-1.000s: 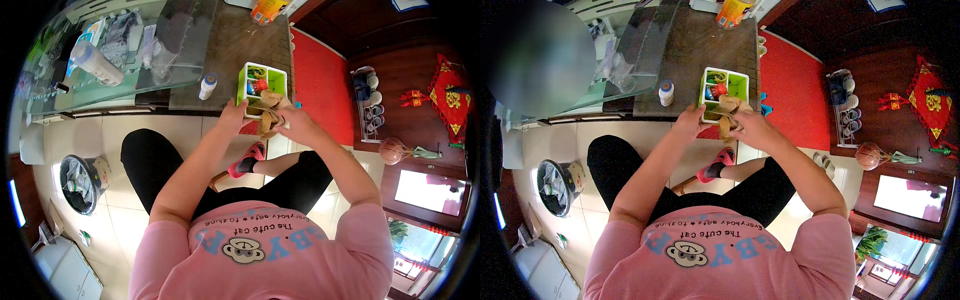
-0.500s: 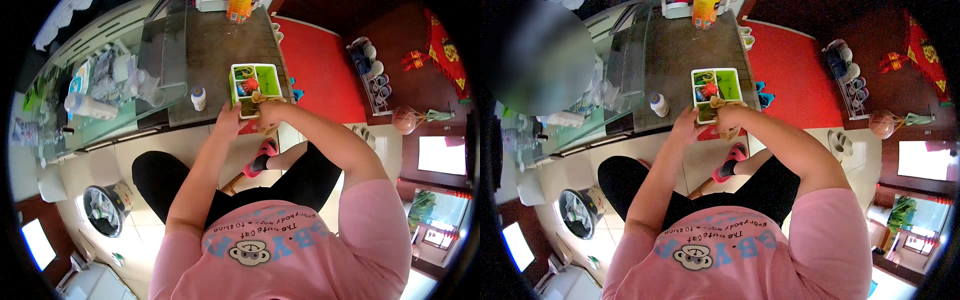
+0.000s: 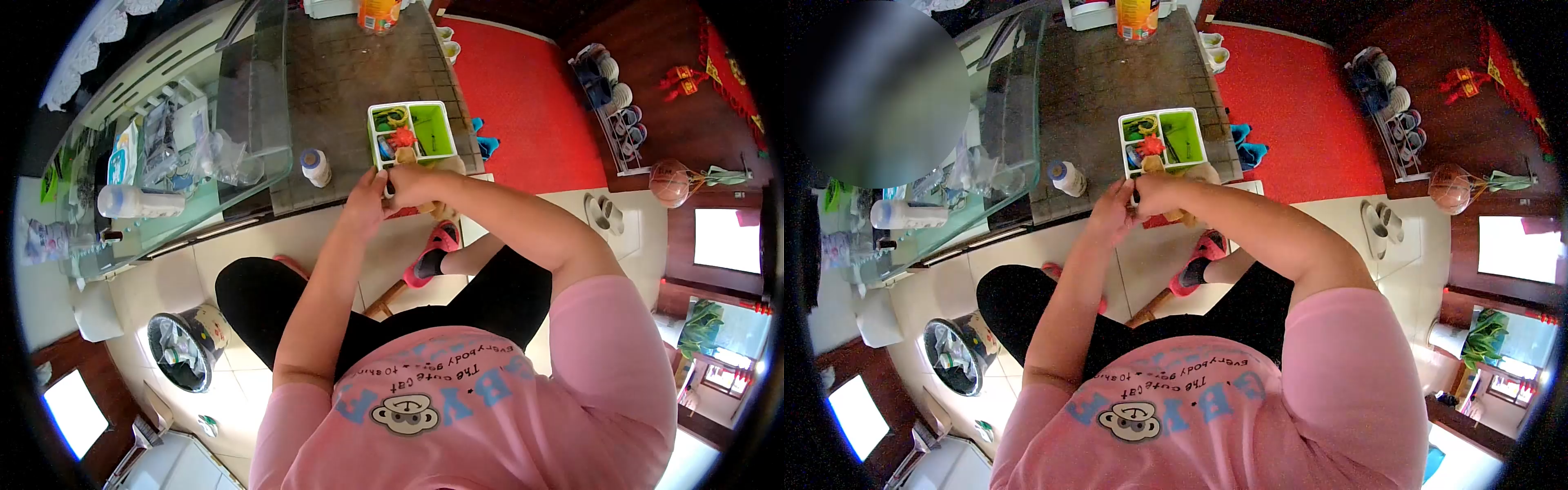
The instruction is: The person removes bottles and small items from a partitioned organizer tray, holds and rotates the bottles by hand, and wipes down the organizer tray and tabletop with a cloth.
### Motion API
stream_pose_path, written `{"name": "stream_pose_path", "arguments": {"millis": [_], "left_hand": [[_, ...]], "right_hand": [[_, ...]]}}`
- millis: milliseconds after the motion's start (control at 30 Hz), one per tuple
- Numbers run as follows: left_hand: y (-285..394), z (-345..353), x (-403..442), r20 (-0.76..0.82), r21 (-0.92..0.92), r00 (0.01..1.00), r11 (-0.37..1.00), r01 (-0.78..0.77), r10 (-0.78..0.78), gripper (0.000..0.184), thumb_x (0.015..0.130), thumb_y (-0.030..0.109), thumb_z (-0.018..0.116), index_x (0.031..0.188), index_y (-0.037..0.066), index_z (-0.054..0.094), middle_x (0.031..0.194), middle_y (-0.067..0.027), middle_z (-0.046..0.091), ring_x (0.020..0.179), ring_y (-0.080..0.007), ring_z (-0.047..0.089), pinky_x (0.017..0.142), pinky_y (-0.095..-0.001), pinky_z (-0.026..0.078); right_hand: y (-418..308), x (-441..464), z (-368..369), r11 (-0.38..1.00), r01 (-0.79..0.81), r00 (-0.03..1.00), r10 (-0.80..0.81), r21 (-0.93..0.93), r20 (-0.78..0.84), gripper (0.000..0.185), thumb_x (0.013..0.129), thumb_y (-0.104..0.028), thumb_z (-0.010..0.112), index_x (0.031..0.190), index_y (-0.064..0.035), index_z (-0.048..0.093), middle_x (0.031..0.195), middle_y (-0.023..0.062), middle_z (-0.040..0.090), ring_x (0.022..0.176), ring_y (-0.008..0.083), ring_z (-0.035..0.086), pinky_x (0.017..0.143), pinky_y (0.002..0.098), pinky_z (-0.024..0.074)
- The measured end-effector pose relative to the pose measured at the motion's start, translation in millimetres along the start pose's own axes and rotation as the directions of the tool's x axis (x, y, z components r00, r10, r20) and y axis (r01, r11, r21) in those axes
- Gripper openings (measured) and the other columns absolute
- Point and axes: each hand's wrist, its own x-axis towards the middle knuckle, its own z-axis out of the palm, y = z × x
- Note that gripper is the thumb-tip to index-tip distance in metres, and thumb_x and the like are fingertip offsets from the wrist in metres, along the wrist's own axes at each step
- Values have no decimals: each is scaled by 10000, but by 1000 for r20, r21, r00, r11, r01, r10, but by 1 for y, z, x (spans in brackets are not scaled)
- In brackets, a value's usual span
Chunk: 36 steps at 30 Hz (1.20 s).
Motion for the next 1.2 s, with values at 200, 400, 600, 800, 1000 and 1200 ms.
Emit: {"name": "stream_pose_path", "arguments": {"millis": [200, 400, 600, 800, 1000, 1200], "left_hand": [[-7, 0, 5, -65, 21, 997, 999, -37, 39, 302, 977, 238, 424, 1201, 37, 444, 1038, -78, 544, 852, -200, 587, 657, -342, 548], [-8, 2, 5, -25, -15, 998, 998, -60, 60, 341, 968, 247, 446, 1233, 32, 432, 1110, -90, 530, 925, -209, 574, 674, -344, 533], [-5, 16, 2, -224, 97, 971, 993, -63, 84, 553, 968, 216, 435, 1438, 77, 177, 1306, -141, 439, 1042, -263, 551, 754, -427, 528], [-10, 25, 3, -288, 30, 951, 994, -108, 112, 635, 972, 199, 419, 1458, 106, 21, 1351, -151, 397, 1142, -307, 515, 830, -503, 505], [-3, 22, -1, -226, -111, 972, 990, -86, 59, 561, 976, 190, 400, 1446, 112, 104, 1289, -154, 472, 1098, -315, 559, 823, -474, 536], [-4, 38, 2, -156, -43, 985, 996, -79, 72, 461, 974, 173, 394, 1408, 106, 253, 1253, -134, 508, 993, -285, 611, 739, -409, 574]], "right_hand": [[16, 10, 1, 981, 59, 998, -59, 184, -5, 351, 595, -248, 739, 793, 27, 651, 777, 169, 656, 726, 264, 639, 636, 361, 494], [20, 20, -2, 965, -71, 962, -1, 254, 274, 530, 602, -326, 783, 951, 27, 594, 875, 140, 632, 823, 253, 593, 708, 343, 465], [6, -4, -18, 996, 18, 986, -32, 85, 165, 474, 633, -280, 728, 988, 10, 606, 879, 171, 653, 838, 294, 624, 728, 377, 488], [16, -60, -47, 918, 99, 985, -35, -384, 172, 286, 648, -193, 704, 899, -57, 682, 891, 173, 662, 804, 304, 653, 715, 426, 524], [22, -64, -60, 807, 255, 963, -264, -532, 60, 375, 608, -310, 782, 853, -44, 685, 752, 138, 664, 754, 315, 654, 696, 420, 521], [30, -56, -54, 966, 34, 997, -16, -254, 72, 527, 612, -359, 801, 945, 11, 628, 917, 186, 653, 903, 320, 629, 772, 398, 499]]}}
